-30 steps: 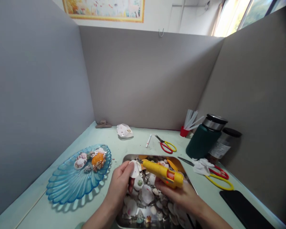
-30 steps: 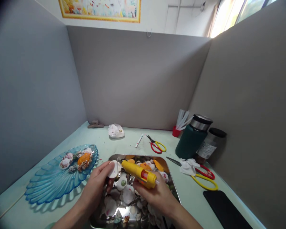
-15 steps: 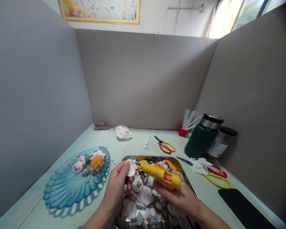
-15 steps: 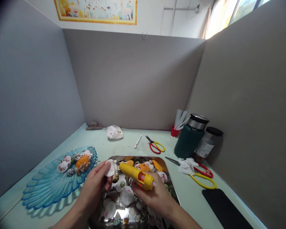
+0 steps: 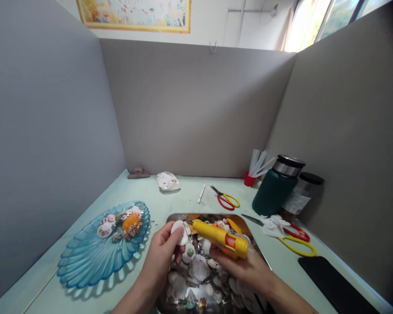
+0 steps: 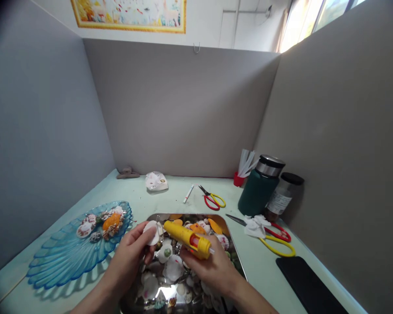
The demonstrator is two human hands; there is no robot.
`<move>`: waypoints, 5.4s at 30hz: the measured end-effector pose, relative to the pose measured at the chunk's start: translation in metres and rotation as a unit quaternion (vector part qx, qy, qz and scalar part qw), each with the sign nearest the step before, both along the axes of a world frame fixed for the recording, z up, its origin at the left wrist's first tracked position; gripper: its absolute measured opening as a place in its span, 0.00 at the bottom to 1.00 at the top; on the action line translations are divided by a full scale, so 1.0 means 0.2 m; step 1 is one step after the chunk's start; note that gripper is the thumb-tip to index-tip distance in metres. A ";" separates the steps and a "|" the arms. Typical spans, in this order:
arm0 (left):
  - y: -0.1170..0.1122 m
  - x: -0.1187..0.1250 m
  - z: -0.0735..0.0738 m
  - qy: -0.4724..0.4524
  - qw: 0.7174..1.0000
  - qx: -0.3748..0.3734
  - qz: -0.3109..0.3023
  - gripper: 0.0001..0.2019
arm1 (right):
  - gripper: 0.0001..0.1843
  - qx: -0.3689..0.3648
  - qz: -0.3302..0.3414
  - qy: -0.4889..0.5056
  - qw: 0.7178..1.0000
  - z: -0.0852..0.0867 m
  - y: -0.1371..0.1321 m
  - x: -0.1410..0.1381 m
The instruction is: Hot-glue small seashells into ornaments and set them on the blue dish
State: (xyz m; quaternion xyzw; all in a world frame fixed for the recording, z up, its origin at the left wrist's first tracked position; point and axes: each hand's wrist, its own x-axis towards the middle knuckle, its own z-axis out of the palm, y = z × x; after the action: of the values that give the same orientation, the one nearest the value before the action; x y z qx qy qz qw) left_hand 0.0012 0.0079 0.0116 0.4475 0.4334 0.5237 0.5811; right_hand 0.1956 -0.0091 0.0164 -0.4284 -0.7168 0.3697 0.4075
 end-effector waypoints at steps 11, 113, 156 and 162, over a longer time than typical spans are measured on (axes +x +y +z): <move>0.01 -0.01 -0.01 0.012 0.999 0.023 0.019 0.14 | 0.08 0.013 0.008 -0.007 1.000 -0.01 -0.01 0.00; -0.04 0.02 0.01 0.066 0.979 0.001 -0.195 0.16 | 0.09 0.040 -0.042 -0.010 0.998 -0.02 -0.03 -0.01; -0.06 0.02 0.04 0.064 0.980 -0.006 -0.189 0.16 | 0.09 0.062 -0.027 -0.012 0.998 -0.02 -0.03 -0.01; -0.05 0.02 0.02 0.063 0.976 0.005 -0.207 0.15 | 0.09 0.060 -0.024 -0.014 0.998 -0.01 -0.03 -0.01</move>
State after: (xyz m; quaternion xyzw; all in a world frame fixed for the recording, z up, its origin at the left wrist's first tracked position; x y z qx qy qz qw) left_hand 0.0043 -0.0024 0.0159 0.5619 0.3647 0.3651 0.6465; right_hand 0.1934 -0.0152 0.0144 -0.4250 -0.7328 0.3099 0.4316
